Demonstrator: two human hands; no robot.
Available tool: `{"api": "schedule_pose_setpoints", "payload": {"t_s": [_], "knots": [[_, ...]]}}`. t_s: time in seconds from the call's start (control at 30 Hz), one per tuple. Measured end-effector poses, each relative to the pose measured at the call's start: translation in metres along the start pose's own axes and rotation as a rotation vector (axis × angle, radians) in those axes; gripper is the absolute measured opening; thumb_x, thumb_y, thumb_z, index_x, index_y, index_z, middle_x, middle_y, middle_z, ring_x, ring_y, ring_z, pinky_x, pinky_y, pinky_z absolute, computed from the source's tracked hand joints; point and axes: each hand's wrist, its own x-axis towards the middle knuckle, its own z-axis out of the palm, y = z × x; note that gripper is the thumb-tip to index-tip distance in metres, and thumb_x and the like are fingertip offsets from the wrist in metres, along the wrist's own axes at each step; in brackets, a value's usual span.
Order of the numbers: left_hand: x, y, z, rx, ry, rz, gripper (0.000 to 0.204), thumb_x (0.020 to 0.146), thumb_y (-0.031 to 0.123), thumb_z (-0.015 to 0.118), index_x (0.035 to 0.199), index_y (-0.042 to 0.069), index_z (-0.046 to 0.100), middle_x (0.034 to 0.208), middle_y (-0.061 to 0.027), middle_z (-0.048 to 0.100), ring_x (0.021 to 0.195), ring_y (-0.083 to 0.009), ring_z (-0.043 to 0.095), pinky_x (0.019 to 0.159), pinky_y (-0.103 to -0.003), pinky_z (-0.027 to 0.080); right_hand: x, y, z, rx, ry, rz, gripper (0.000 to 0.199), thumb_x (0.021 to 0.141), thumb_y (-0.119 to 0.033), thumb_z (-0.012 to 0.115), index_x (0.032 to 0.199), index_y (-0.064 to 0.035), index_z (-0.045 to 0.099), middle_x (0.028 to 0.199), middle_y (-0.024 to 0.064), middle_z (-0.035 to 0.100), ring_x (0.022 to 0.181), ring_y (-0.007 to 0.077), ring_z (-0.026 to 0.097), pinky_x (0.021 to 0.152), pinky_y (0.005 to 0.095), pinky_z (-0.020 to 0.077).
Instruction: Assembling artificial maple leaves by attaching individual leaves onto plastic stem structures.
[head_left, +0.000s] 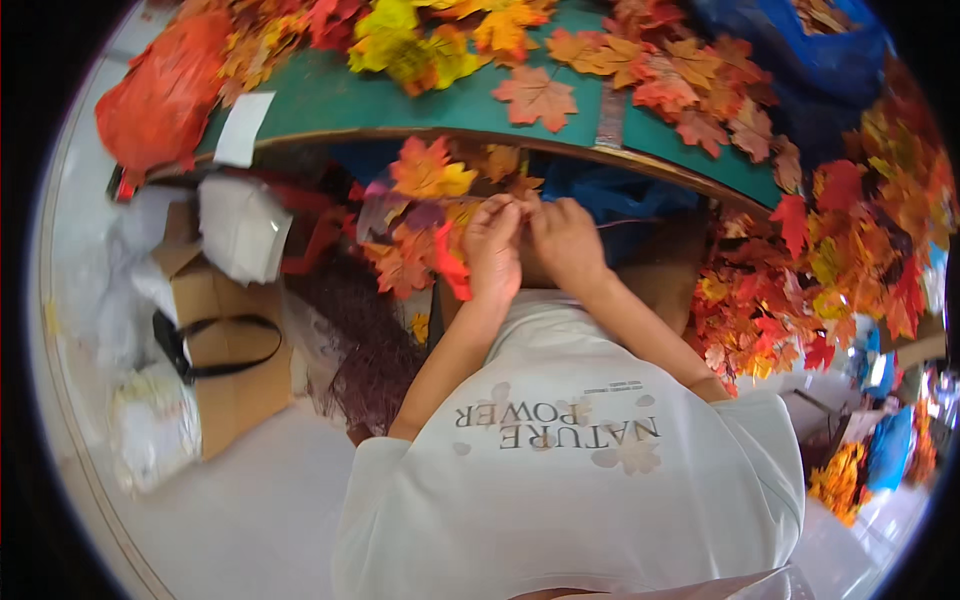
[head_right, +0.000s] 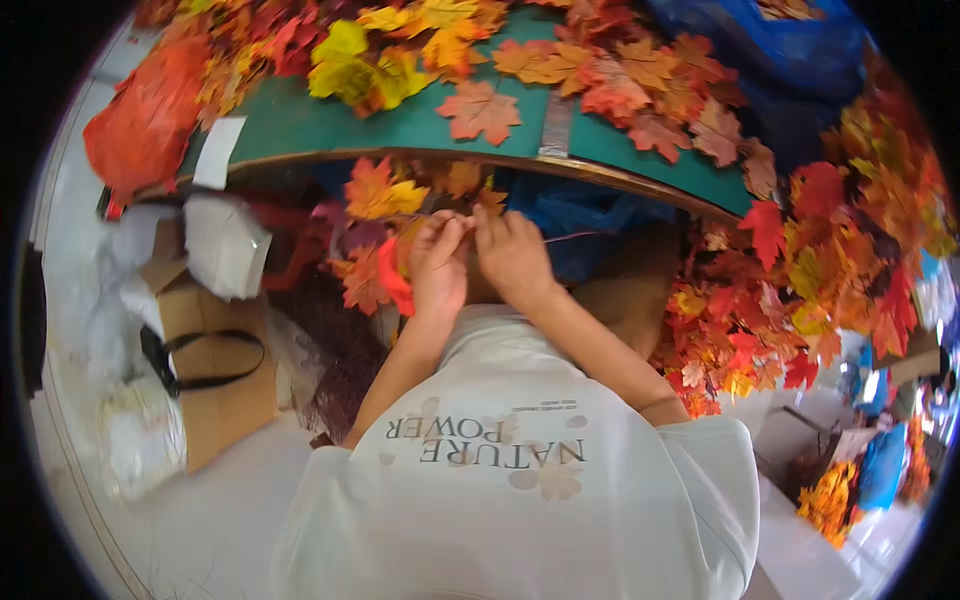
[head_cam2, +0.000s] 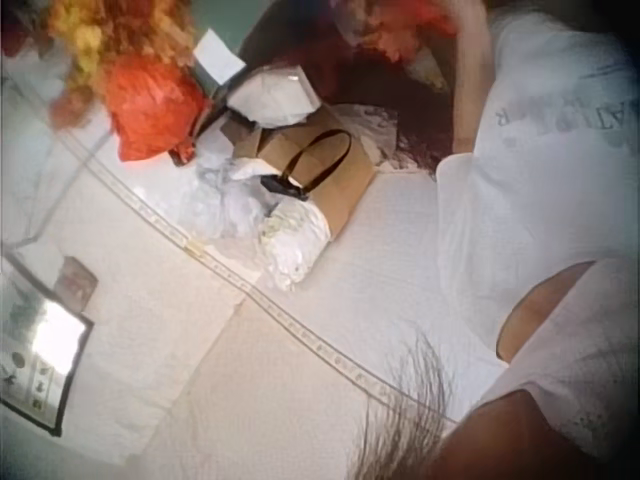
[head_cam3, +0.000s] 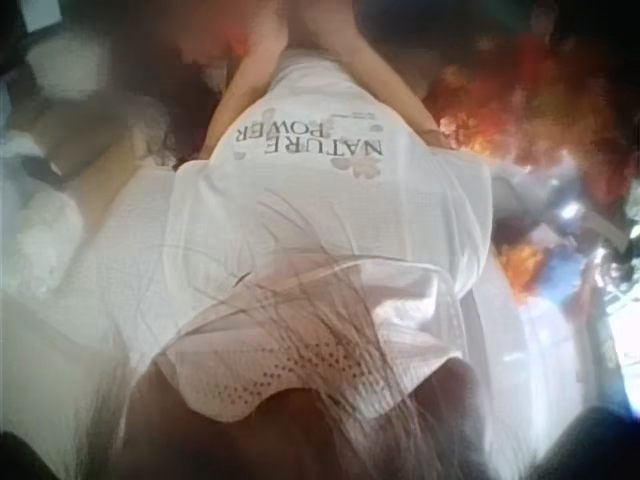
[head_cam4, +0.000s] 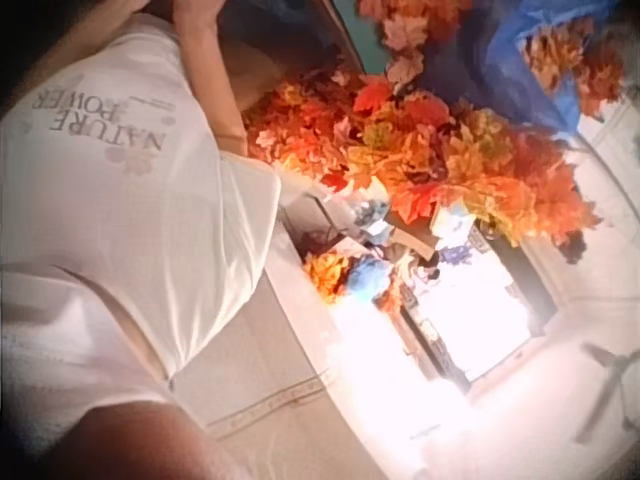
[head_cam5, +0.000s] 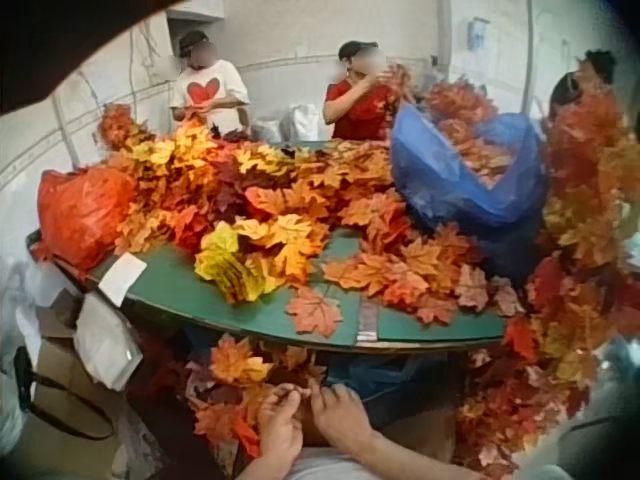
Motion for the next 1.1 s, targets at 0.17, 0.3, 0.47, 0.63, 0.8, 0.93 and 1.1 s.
{"api": "schedule_pose_setpoints", "payload": {"t_s": [0.17,0.3,0.47,0.63,0.8,0.93,1.1], "knots": [[0.007,0.009,-0.029,0.046,0.068,0.008,0.021,0.085,0.004,0.061,0.104,0.007,0.053,0.088,-0.0036,0.057,0.076,-0.0121,0.057,0.074,-0.028,0.05,-0.014,-0.007,-0.009,0.332,-0.17,0.019,0.051,0.068,-0.023,0.069,0.108,0.0042,0.054,0.098,0.0154,0.057,0.096,0.0288,0.054,0.085,0.036,0.0439],[0.017,0.025,-0.053,-0.092,0.061,-0.119,0.019,0.088,0.003,0.056,0.106,0.008,0.053,0.089,-0.0023,0.055,0.073,-0.0109,0.05,0.066,-0.024,0.047,-0.001,0.025,-0.048,0.437,-0.03,0.06,0.03,0.072,-0.023,0.07,0.094,-0.0048,0.062,0.096,0.0103,0.061,0.089,0.0265,0.059,0.076,0.0348,0.0489],[0.015,0.031,-0.068,-0.271,0.038,-0.316,0.016,0.09,0.004,0.052,0.106,0.006,0.055,0.089,-0.0031,0.055,0.071,-0.0111,0.049,0.058,-0.019,0.045,0.014,0.11,-0.09,0.086,0.328,0.314,0.01,0.078,-0.01,0.065,0.087,-0.0062,0.065,0.087,0.0102,0.065,0.08,0.0279,0.062,0.068,0.0354,0.0501],[0.009,0.028,-0.07,-0.238,0.054,-0.328,0.018,0.09,0.003,0.051,0.107,0.006,0.058,0.09,-0.0048,0.058,0.069,-0.0116,0.051,0.054,-0.019,0.045,0.019,0.186,-0.123,-0.015,0.524,0.426,0.014,0.079,-0.005,0.061,0.093,-0.0038,0.063,0.089,0.0115,0.064,0.083,0.0296,0.06,0.072,0.0369,0.0482],[0.01,0.026,-0.061,-0.219,0.092,-0.36,0.018,0.089,0.002,0.053,0.106,0.006,0.059,0.088,-0.0052,0.06,0.068,-0.0118,0.052,0.055,-0.02,0.044,0.048,0.181,-0.121,-0.012,0.443,0.3,0.014,0.08,-0.003,0.061,0.093,-0.0027,0.064,0.09,0.0123,0.064,0.083,0.0287,0.062,0.073,0.0348,0.0488],[0.007,0.029,-0.06,-0.214,0.072,-0.347,0.017,0.089,0.002,0.053,0.105,0.006,0.06,0.087,-0.0051,0.06,0.067,-0.0116,0.051,0.055,-0.02,0.044,0.083,0.189,-0.11,0.037,0.426,0.252,0.015,0.081,-0.003,0.06,0.095,-0.003,0.064,0.091,0.0126,0.064,0.085,0.03,0.062,0.074,0.0351,0.0488],[0.002,0.034,-0.067,-0.207,0.115,-0.35,0.018,0.089,0.002,0.053,0.105,0.005,0.059,0.086,-0.0045,0.06,0.067,-0.0112,0.051,0.056,-0.021,0.044,0.114,0.201,-0.091,0.125,0.186,0.166,0.02,0.079,-0.005,0.058,0.099,-0.005,0.064,0.093,0.0136,0.062,0.091,0.0314,0.058,0.075,0.0391,0.0482]]}}
